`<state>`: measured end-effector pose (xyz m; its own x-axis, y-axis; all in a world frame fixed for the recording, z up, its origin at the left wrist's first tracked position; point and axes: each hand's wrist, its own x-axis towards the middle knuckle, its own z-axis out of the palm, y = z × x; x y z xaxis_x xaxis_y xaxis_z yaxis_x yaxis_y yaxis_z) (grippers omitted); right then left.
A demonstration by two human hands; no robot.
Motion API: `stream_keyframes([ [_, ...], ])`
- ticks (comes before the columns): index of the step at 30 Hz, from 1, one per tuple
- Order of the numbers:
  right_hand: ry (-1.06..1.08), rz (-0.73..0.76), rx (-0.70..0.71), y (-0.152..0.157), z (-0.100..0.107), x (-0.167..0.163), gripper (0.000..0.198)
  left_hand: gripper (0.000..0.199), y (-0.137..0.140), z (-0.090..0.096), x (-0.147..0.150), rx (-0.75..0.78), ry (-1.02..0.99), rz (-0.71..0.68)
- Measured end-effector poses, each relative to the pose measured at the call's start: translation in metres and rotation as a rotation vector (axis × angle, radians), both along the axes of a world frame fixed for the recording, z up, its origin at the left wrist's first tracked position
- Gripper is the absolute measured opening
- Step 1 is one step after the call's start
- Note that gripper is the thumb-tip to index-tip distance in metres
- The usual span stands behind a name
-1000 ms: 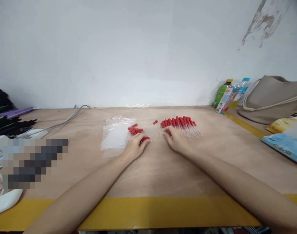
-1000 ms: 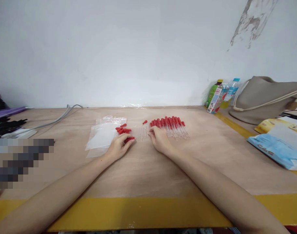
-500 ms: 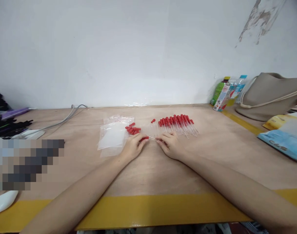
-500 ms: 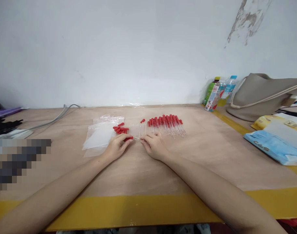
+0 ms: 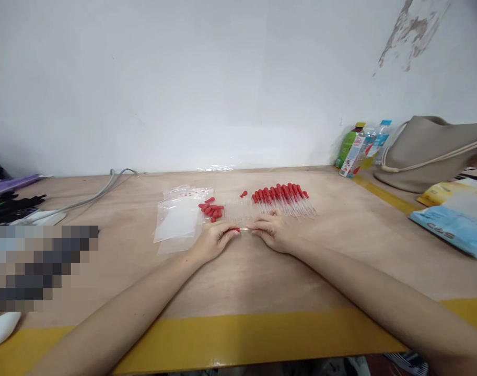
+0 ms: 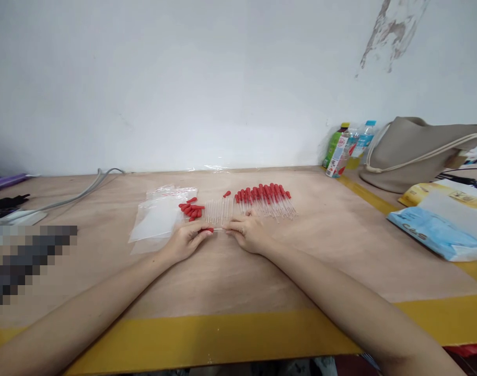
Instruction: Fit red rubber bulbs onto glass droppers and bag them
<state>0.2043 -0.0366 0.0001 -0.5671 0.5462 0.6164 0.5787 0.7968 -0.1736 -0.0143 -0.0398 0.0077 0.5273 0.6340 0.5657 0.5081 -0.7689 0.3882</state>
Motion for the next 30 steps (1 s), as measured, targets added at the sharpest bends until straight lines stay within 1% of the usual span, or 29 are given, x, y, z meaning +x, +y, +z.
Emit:
stream_keyframes([
  [3, -0.06, -0.024, 0.071, -0.001, 0.004, 0.001, 0.02, 0.014, -0.002, 0.001, 0.001, 0.014, 0.064, -0.011],
  [7, -0.072, -0.043, 0.147, -0.005, 0.006, -0.003, 0.022, 0.015, -0.003, 0.002, 0.002, 0.032, 0.099, -0.032],
  [14, -0.103, -0.089, 0.121, -0.008, 0.003, -0.011, 0.029, 0.017, -0.002, 0.0, 0.002, 0.048, 0.125, -0.063],
  [18, -0.15, -0.098, 0.069, -0.009, 0.004, -0.015, 0.03, 0.018, -0.002, 0.0, 0.001, 0.043, 0.133, -0.085],
  [25, -0.166, -0.11, -0.104, -0.007, 0.005, -0.021, 0.028, 0.019, 0.0, -0.001, 0.001, 0.058, 0.161, -0.101],
  [28, -0.179, -0.088, -0.186, -0.006, 0.01, -0.022, 0.028, 0.018, 0.002, 0.0, 0.0, 0.08, 0.173, -0.084],
  [30, -0.191, -0.064, -0.198, -0.007, 0.016, -0.022, 0.024, 0.017, 0.004, 0.001, -0.002, 0.096, 0.17, -0.06],
])
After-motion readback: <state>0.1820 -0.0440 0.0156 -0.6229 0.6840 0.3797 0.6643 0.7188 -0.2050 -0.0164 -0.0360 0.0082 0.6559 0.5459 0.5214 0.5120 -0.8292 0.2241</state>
